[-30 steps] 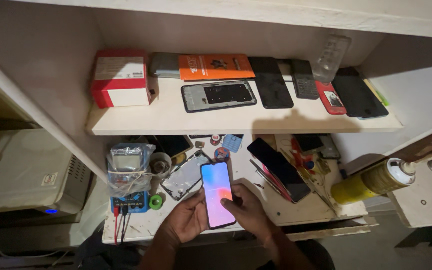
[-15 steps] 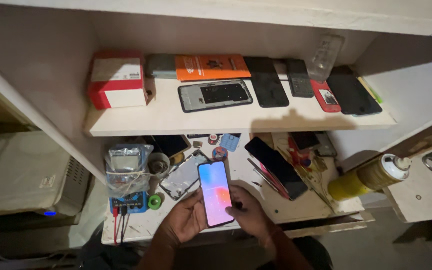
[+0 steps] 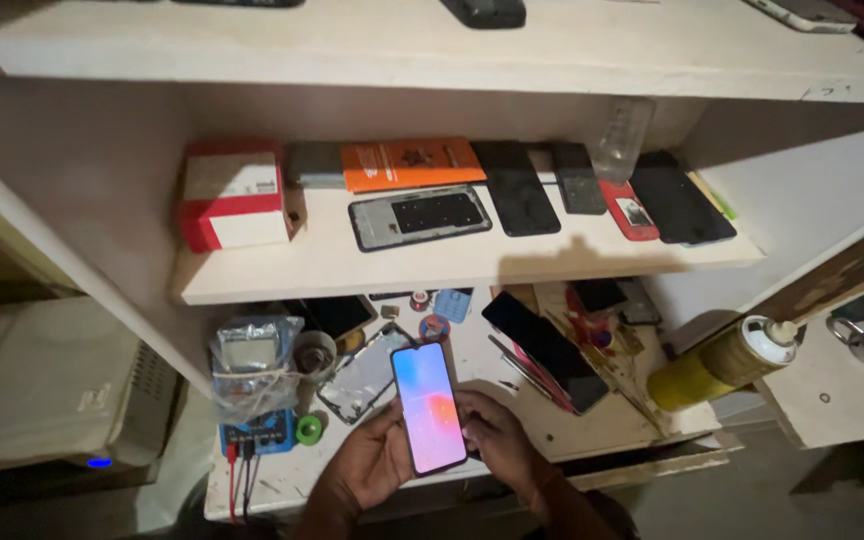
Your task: The person repairs a disassembled smartphone at a cluttered workbench, using a screwdriver to work on the phone's internal components and frame. They then fit the phone together, power it on, and tap the lit screen to check it.
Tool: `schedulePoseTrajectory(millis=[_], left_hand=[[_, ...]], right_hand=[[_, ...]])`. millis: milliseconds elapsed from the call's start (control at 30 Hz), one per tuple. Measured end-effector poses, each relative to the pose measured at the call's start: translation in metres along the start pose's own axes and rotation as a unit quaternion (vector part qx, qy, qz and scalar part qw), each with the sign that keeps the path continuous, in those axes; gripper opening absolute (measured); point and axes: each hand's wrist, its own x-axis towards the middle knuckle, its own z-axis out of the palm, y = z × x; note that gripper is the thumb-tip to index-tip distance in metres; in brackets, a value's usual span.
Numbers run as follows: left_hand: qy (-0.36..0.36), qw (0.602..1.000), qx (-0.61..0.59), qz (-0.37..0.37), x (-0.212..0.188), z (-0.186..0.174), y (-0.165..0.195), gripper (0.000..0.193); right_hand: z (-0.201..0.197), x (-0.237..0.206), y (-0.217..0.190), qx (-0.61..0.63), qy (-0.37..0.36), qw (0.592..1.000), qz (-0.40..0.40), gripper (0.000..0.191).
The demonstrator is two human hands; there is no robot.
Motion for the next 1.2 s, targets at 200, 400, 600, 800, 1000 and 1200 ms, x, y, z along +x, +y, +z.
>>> schedulePoseTrajectory(millis=[200, 400, 600, 800, 1000, 1200], left_hand=[[-0.074, 0.990, -0.118, -0.015, 0.003, -0.023, 0.003, 0.040], [0.061, 0.998, -0.030, -0.009, 0.001, -0.025, 0.006, 0.041], [0.007, 0.997, -0.075, 0.000, -0.004, -0.024, 0.008, 0.036], [-0.058, 0.981, -0.177, -0.052, -0.003, -0.022, 0.007, 0.039], [0.046, 0.998, -0.022, 0.032, 0.003, -0.020, 0.001, 0.037], [-0.036, 0.989, -0.142, -0.018, -0.001, -0.027, 0.000, 0.033]], right_hand=[[0.005, -0.002, -0.005, 0.002, -0.009, 1.000, -0.009, 0.049], [0.016, -0.006, -0.006, -0.039, 0.036, 0.998, 0.014, 0.041], [0.020, -0.002, -0.007, -0.094, 0.034, 0.995, -0.005, 0.045], [0.010, -0.004, 0.006, -0.119, 0.034, 0.991, -0.041, 0.045], [0.004, -0.004, 0.011, -0.042, 0.009, 0.999, -0.024, 0.043], [0.013, -0.014, 0.003, -0.088, 0.037, 0.994, -0.044, 0.045]])
